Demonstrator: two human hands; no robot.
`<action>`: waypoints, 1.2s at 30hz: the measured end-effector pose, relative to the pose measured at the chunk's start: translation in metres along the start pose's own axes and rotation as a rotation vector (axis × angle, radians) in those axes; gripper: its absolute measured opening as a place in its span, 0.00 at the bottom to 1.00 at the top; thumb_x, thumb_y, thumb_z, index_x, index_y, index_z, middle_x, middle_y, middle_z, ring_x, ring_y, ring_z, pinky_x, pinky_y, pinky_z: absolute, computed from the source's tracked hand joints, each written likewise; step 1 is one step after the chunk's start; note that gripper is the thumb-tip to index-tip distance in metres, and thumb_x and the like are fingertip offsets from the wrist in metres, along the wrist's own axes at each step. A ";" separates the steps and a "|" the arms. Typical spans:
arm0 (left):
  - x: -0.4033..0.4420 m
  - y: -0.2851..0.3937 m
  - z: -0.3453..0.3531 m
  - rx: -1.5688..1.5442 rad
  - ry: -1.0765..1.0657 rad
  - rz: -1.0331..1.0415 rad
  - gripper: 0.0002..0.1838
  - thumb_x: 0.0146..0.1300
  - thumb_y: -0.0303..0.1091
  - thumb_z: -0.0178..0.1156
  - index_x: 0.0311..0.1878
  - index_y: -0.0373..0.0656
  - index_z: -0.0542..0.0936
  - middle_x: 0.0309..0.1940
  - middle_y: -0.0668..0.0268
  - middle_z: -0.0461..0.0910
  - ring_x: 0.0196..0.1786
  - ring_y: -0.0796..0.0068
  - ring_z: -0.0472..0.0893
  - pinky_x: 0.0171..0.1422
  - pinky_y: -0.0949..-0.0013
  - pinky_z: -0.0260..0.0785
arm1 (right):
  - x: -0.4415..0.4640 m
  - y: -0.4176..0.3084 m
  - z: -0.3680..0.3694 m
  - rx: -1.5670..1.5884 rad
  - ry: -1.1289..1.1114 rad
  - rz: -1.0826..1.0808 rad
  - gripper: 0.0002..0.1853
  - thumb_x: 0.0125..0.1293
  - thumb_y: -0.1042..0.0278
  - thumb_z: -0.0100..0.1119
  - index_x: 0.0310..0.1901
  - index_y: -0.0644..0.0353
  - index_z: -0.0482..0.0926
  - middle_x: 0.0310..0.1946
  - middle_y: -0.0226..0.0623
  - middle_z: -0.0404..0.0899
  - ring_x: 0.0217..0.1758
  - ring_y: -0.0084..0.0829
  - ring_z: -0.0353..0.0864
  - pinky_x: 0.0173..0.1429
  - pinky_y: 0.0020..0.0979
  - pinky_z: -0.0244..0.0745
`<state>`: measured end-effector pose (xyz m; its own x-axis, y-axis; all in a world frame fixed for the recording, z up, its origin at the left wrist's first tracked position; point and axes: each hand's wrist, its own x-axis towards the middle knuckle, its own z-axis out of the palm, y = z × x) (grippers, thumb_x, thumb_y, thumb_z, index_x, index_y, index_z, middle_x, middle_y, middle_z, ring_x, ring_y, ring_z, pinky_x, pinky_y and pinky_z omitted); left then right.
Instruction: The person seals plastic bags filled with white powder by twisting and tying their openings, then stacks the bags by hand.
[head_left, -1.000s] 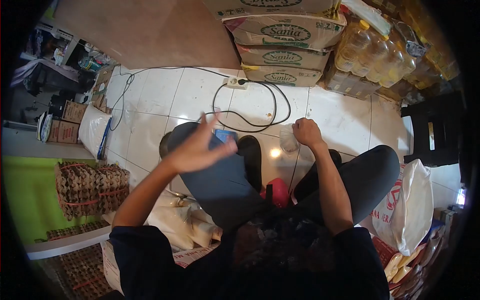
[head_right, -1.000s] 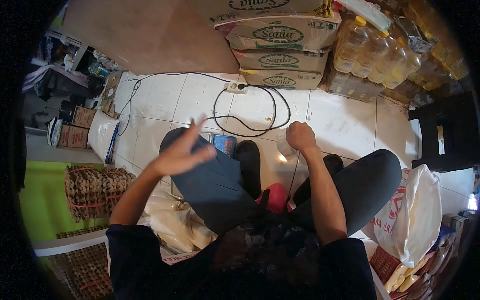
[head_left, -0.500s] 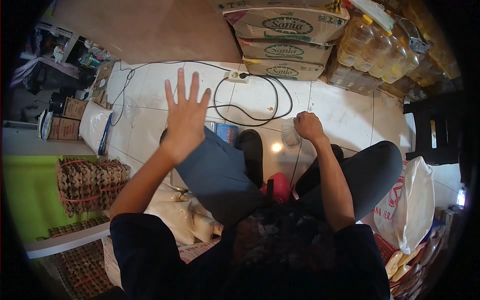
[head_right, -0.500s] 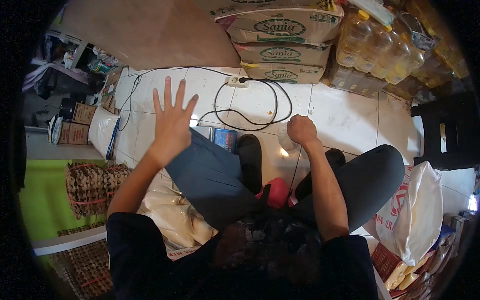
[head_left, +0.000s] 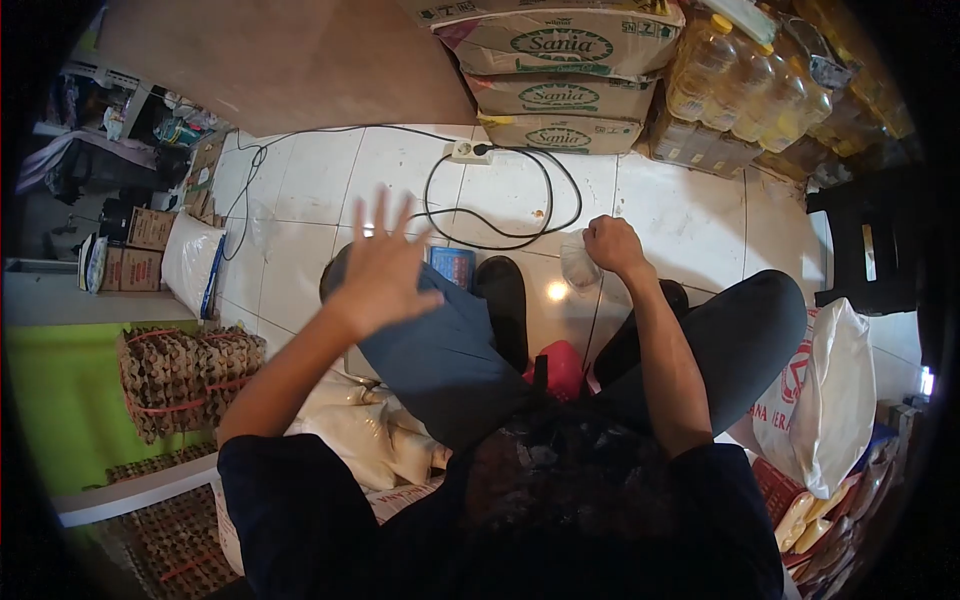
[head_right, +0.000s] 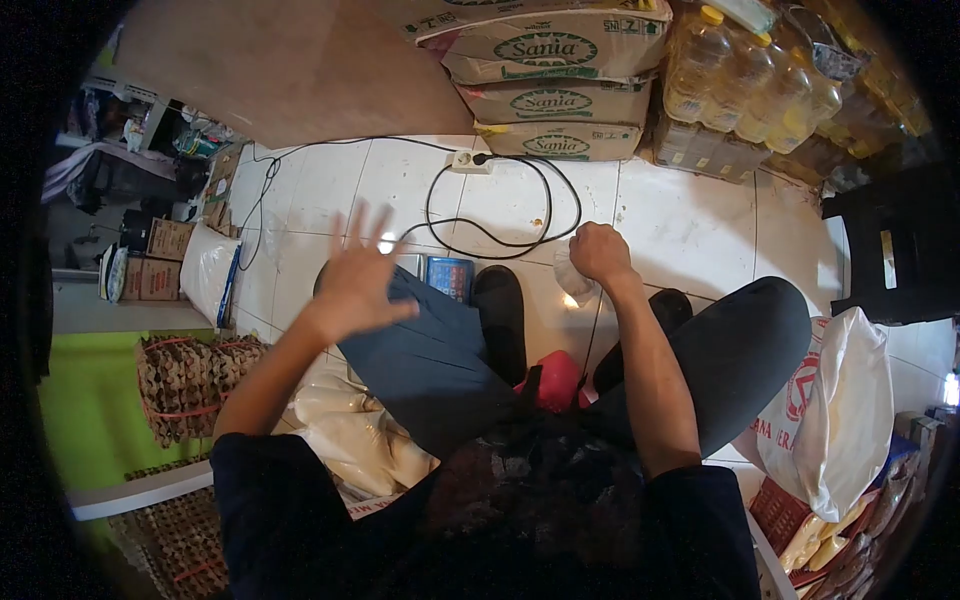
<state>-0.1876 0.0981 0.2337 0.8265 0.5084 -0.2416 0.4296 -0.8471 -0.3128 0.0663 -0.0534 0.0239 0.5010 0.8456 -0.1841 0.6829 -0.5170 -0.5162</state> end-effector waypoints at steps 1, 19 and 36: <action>-0.004 0.003 0.004 -0.014 -0.033 0.039 0.41 0.41 0.48 0.70 0.62 0.48 0.70 0.70 0.48 0.52 0.74 0.43 0.42 0.73 0.39 0.28 | 0.001 0.000 0.000 0.002 0.003 0.007 0.14 0.59 0.63 0.50 0.29 0.65 0.82 0.32 0.57 0.80 0.39 0.53 0.81 0.49 0.44 0.75; -0.007 0.007 0.005 -0.107 -0.066 0.041 0.41 0.36 0.40 0.68 0.62 0.54 0.70 0.69 0.53 0.54 0.72 0.42 0.48 0.72 0.35 0.36 | 0.003 0.002 0.003 0.006 -0.001 0.004 0.14 0.58 0.64 0.50 0.30 0.66 0.82 0.31 0.58 0.80 0.39 0.53 0.81 0.49 0.44 0.75; 0.001 0.001 -0.042 -0.144 0.514 -0.044 0.32 0.44 0.18 0.58 0.57 0.49 0.74 0.64 0.57 0.61 0.70 0.54 0.56 0.73 0.44 0.39 | 0.009 0.005 0.009 0.032 -0.004 0.036 0.15 0.57 0.62 0.50 0.31 0.66 0.82 0.31 0.58 0.80 0.38 0.54 0.80 0.49 0.45 0.75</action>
<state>-0.1713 0.0914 0.2724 0.8624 0.4336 0.2612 0.4840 -0.8575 -0.1743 0.0700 -0.0475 0.0123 0.5229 0.8271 -0.2061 0.6471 -0.5425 -0.5356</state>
